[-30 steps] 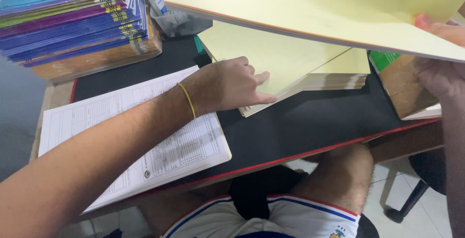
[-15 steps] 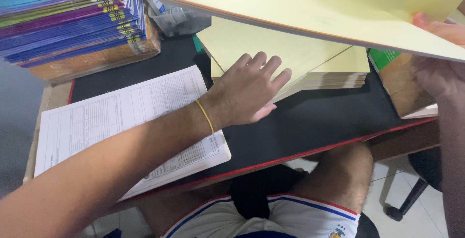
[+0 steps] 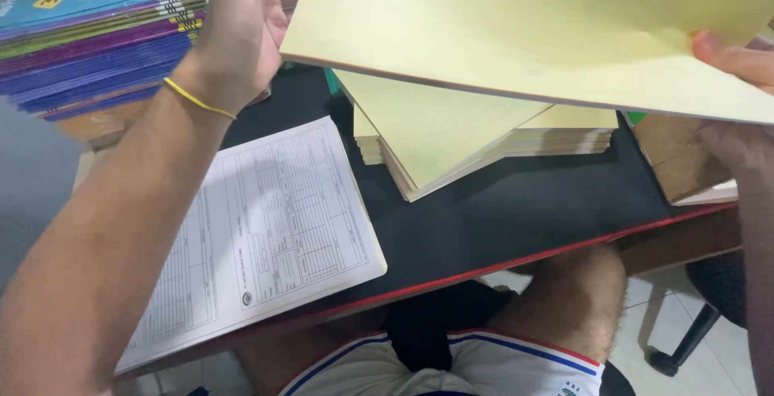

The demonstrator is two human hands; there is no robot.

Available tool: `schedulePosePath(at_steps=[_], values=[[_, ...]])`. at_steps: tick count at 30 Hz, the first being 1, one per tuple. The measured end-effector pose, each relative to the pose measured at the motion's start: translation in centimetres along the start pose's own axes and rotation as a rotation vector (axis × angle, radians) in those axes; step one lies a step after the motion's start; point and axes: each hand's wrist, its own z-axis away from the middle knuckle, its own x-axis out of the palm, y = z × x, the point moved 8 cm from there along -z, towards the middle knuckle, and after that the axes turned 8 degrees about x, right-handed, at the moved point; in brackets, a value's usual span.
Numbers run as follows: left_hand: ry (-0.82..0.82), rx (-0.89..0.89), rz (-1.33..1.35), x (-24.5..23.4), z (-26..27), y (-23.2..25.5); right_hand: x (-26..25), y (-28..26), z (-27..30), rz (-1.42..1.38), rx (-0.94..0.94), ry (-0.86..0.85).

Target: The person sits at a desk and organizes paperwork by flipping through a stack of printed forms and yellow sheets. They separate a small stack of yellow papers, fold them, and place them on top of the white forms before continuing to flip through the remaining documents.

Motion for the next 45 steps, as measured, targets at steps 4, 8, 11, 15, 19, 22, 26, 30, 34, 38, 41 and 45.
schedulePosePath(at_steps=[4, 8, 11, 15, 19, 22, 26, 30, 34, 38, 41, 45], values=[[0.137, -0.177, -0.192, 0.4, 0.5, 1.2, 1.1, -1.2, -0.9, -0.217, 0.669, 0.003], [0.192, -0.262, -0.380, -0.9, -0.1, -2.0, 2.8, -10.7, -4.2, 0.015, 0.462, -0.070], [0.205, -0.238, -0.514, -1.6, -0.5, -4.0, 4.5, -13.3, -4.8, -0.046, 0.530, -0.093], [0.156, -0.109, -0.823, -1.1, -0.9, -5.0, 4.3, -9.1, -7.3, 0.233, 0.393, -0.003], [0.150, -0.012, -0.872, -1.4, -2.1, -7.9, 5.6, -7.9, -8.4, 0.216, 0.377, -0.052], [0.209, -0.070, -0.921, -1.9, -2.5, -9.2, 5.7, -7.8, -8.5, 0.431, 0.339, 0.051], [0.225, -0.169, -0.922, -2.1, -2.5, -10.9, 7.4, -7.6, -8.1, 0.242, 0.593, 0.047], [0.186, -0.227, -0.871, -2.0, -1.5, -13.6, 9.3, -4.1, -7.5, 0.312, 0.798, -0.029], [0.171, -0.318, -0.854, -1.6, -1.4, -12.4, 9.5, -3.8, -8.1, 0.380, 0.552, -0.015], [0.146, -0.434, -0.760, -1.4, -1.0, -12.4, 9.5, -3.1, -7.6, 0.377, 0.604, -0.009], [0.124, -0.453, -0.737, -1.2, -1.0, -12.1, 9.2, -3.1, -7.2, 0.392, 0.596, -0.006], [0.074, -0.472, -0.696, -1.0, -1.2, -12.8, 9.4, -4.3, -6.9, 0.371, 0.615, -0.053]])
